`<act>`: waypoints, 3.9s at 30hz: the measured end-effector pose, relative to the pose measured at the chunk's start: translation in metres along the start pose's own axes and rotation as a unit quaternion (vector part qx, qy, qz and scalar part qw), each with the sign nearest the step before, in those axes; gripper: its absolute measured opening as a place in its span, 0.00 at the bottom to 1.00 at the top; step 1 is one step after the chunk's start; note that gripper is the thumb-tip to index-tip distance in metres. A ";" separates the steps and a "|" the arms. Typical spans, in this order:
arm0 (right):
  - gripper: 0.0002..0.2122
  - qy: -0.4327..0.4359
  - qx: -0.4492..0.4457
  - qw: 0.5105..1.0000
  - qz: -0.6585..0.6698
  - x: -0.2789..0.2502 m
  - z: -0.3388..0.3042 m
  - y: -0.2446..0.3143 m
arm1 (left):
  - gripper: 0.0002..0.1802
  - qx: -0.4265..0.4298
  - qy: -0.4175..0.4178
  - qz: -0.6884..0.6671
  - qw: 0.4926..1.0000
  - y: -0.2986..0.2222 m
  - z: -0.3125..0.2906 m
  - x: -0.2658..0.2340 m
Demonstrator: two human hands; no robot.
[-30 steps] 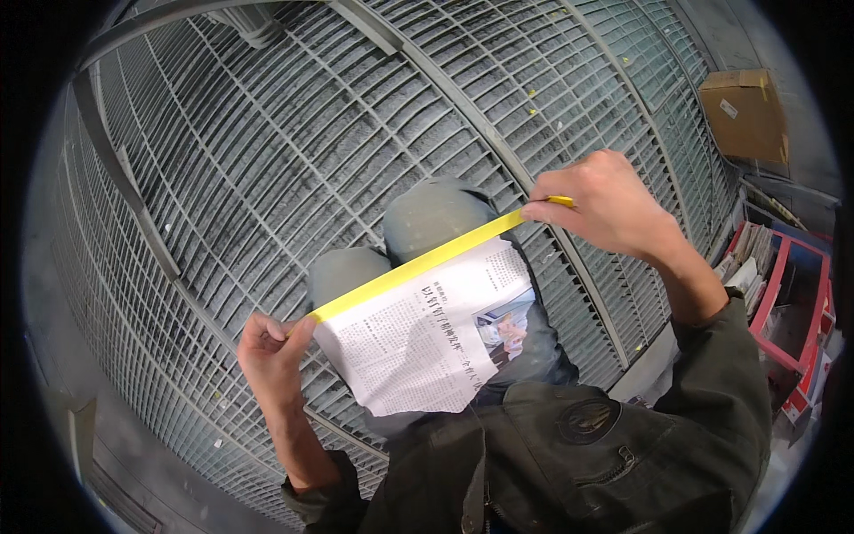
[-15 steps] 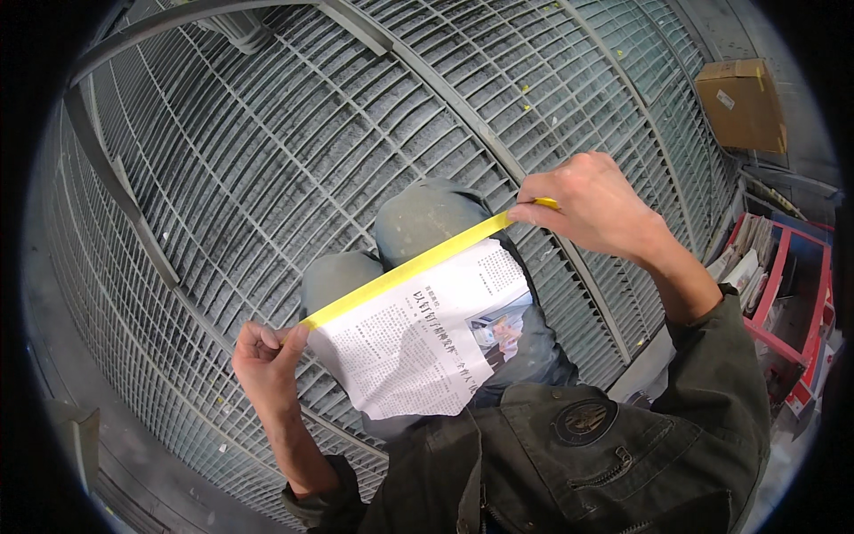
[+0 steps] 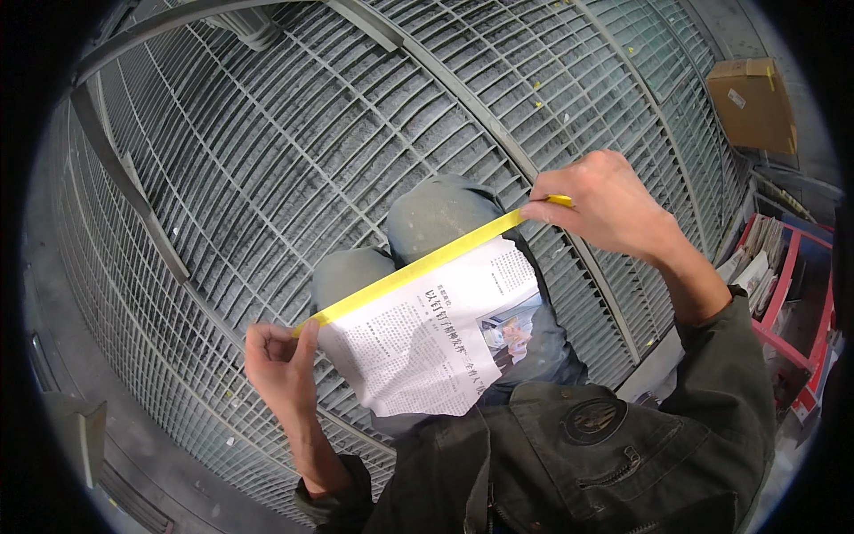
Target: The person sits on a metal grid floor and uses yellow tape to cover a rectangular recess and a small circular area on a white vehicle door panel. They apply strips of tape over newspaper placed in the recess and smooth the tape down.
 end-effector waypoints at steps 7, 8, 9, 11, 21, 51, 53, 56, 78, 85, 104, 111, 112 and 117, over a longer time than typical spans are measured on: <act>0.10 -0.022 -0.016 1.000 0.003 -0.004 -0.002 0.002 | 0.17 0.083 -0.105 0.274 0.952 -0.032 -0.015 0.015; 0.09 -0.032 -0.022 0.999 0.006 -0.005 -0.003 0.002 | 0.18 0.145 -0.068 0.312 0.936 -0.042 -0.019 0.028; 0.09 -0.031 -0.020 0.999 0.004 -0.005 -0.003 0.001 | 0.20 0.207 -0.032 0.348 0.914 -0.051 -0.026 0.040; 0.09 -0.030 -0.019 0.999 0.002 -0.008 -0.002 0.001 | 0.24 0.323 0.038 0.412 0.851 -0.063 -0.044 0.062; 0.10 -0.015 0.002 1.000 0.006 -0.026 -0.005 0.003 | 0.49 0.295 0.223 0.400 0.839 -0.026 -0.053 0.103; 0.15 0.035 0.034 0.997 0.059 0.031 0.017 -0.009 | 0.52 0.293 0.362 0.415 0.782 -0.049 -0.067 0.177; 0.14 0.027 0.041 0.997 0.058 0.031 0.014 -0.011 | 0.53 0.305 0.381 0.406 0.773 -0.050 -0.069 0.183; 0.14 0.022 0.042 0.997 0.061 0.031 0.010 -0.015 | 0.49 0.318 0.347 0.437 0.767 -0.054 -0.065 0.155; 0.13 -0.021 -0.022 0.994 0.107 -0.015 -0.005 0.000 | 0.12 0.009 0.541 0.039 0.840 -0.088 0.031 0.151; 0.08 -0.117 -0.128 0.983 0.064 -0.103 -0.020 0.042 | 0.12 -0.016 0.438 0.232 0.869 -0.174 0.001 0.094; 0.08 -0.380 -0.043 0.744 0.548 -0.234 0.022 0.039 | 0.15 0.283 0.191 0.371 0.864 -0.343 -0.090 -0.025; 0.24 -0.295 -0.333 0.826 0.346 -0.262 0.002 0.185 | 0.15 0.334 0.202 0.511 0.766 -0.347 -0.061 0.022; 0.23 -0.305 -0.383 0.857 0.163 -0.259 -0.007 0.206 | 0.15 0.343 0.207 0.498 0.769 -0.349 -0.056 0.029; 0.12 -0.323 -0.393 0.856 0.090 -0.249 -0.004 0.218 | 0.15 0.340 0.199 0.511 0.764 -0.378 -0.053 0.040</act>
Point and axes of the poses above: each hand's wrist, its own z-axis towards the middle knuckle, its own x-axis out of the palm, y = z × x, the point moved 9 cm from there along z, towards the middle knuckle, and after that the axes turned 8 degrees about -z, right-handed, at the moved point
